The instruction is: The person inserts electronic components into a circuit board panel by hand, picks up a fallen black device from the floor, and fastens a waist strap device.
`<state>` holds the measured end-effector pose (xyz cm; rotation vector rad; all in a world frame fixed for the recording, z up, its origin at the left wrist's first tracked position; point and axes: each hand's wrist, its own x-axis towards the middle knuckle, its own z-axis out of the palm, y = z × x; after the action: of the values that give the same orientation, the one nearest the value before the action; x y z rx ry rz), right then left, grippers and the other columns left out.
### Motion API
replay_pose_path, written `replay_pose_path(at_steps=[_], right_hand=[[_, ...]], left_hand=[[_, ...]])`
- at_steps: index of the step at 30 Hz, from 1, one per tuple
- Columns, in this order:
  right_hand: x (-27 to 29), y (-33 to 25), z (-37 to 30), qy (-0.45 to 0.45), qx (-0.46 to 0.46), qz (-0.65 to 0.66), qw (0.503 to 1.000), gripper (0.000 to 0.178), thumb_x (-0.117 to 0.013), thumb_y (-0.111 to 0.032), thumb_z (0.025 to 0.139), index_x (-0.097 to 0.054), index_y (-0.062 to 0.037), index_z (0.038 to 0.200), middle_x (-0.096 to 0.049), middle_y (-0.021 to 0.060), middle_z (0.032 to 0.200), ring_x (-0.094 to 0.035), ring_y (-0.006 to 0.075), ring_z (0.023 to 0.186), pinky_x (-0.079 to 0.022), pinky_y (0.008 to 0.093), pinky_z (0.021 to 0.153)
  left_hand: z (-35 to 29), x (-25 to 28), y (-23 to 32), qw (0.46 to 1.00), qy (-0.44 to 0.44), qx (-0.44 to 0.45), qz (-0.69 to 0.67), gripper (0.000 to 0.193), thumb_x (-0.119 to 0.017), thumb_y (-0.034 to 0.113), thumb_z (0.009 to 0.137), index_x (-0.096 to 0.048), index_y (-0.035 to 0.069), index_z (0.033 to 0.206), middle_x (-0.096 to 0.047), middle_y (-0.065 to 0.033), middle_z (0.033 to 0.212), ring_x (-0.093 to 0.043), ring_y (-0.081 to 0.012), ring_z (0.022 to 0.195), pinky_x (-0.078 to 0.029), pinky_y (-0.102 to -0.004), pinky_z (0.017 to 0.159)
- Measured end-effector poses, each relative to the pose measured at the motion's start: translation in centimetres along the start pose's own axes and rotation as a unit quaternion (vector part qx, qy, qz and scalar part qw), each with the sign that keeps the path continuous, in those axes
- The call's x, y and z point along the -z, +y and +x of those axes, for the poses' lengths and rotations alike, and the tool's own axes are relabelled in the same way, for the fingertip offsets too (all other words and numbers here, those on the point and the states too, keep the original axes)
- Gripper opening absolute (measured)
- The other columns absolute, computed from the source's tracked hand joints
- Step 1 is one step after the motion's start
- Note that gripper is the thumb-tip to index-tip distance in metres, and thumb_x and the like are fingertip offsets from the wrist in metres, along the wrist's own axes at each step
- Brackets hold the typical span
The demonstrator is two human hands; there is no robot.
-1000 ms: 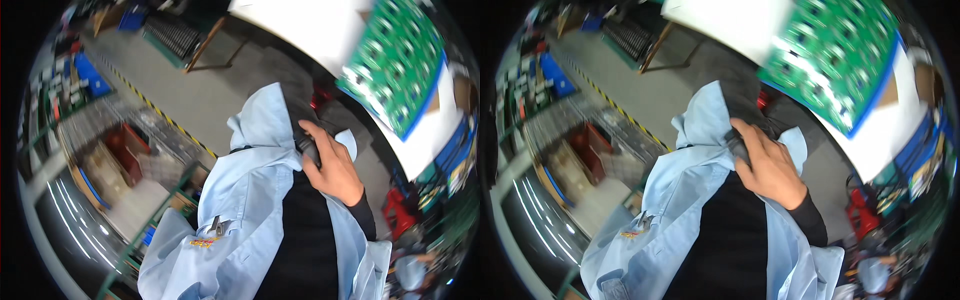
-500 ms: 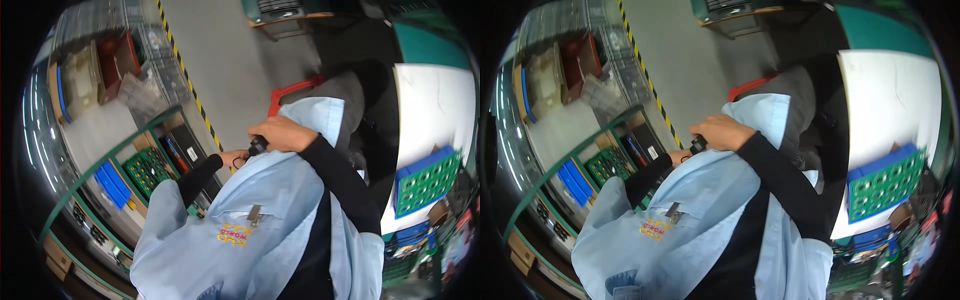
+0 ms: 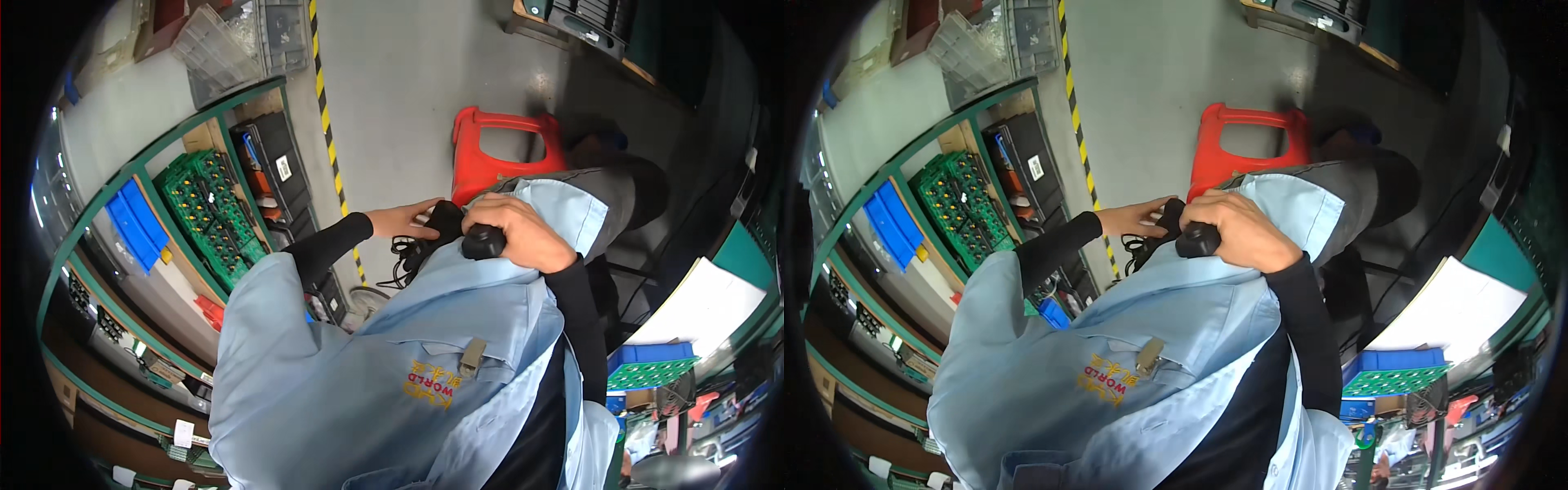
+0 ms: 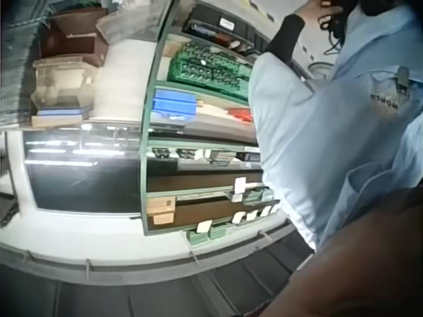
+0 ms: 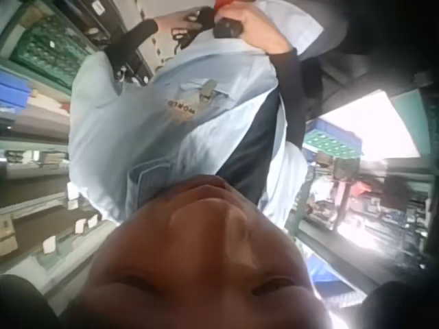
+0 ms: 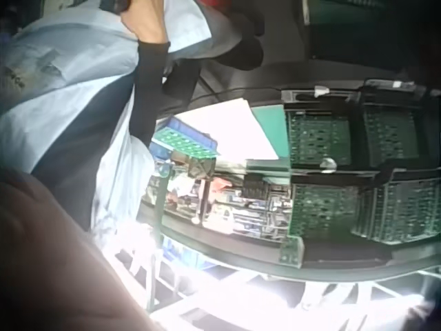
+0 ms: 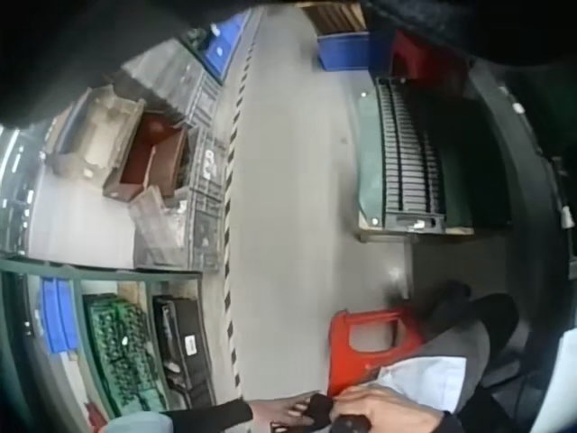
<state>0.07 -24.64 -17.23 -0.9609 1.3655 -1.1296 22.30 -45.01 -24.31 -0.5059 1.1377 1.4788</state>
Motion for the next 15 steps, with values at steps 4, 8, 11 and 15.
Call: replay_pose_path(at_steps=[4,8,11,15], right_hand=[[0.6,0.0,0.2,-0.009,-0.011,0.030,0.999,0.019,-0.067,0.005,0.069,-0.064,-0.0034,0.086,-0.064,0.0103,0.082,-0.063,0.0330,0.086,-0.048,0.0405,0.077],[0.7,0.1,0.6,-0.022,-0.010,0.042,0.999,0.020,-0.067,0.004,0.069,-0.064,-0.0035,0.087,-0.065,0.0104,0.084,-0.063,0.0331,0.086,-0.048,0.0404,0.077],[0.7,0.6,1.0,-0.028,-0.033,0.049,0.998,0.022,-0.068,0.003,0.069,-0.064,-0.0046,0.089,-0.065,0.0096,0.086,-0.063,0.0328,0.088,-0.048,0.0403,0.078],[0.6,1.2,0.6,-0.018,-0.021,0.054,0.998,0.023,-0.068,0.004,0.068,-0.064,-0.0048,0.089,-0.065,0.0092,0.086,-0.062,0.0327,0.090,-0.048,0.0406,0.077]], left_hand=[[0.7,1.2,2.4,0.995,-0.058,-0.030,0.080,0.071,-0.066,0.027,0.093,-0.030,0.009,0.152,-0.047,-0.0098,0.146,-0.040,-0.0201,0.139,-0.039,-0.0362,0.110],[4.8,-1.0,-4.5,0.988,-0.013,-0.042,-0.146,0.048,-0.054,0.033,0.098,-0.045,0.005,0.137,-0.056,-0.0056,0.131,-0.053,-0.0139,0.120,-0.046,-0.0303,0.099],[4.9,-2.3,-4.2,0.958,0.022,-0.045,-0.281,0.049,-0.050,0.040,0.101,-0.050,0.004,0.134,-0.061,-0.0039,0.121,-0.058,-0.0095,0.107,-0.048,-0.0276,0.092],[4.3,-4.7,-2.7,0.944,0.150,-0.088,-0.281,0.044,-0.056,0.038,0.101,-0.061,0.001,0.124,-0.066,-0.0033,0.109,-0.059,-0.0078,0.098,-0.049,-0.0265,0.085]])
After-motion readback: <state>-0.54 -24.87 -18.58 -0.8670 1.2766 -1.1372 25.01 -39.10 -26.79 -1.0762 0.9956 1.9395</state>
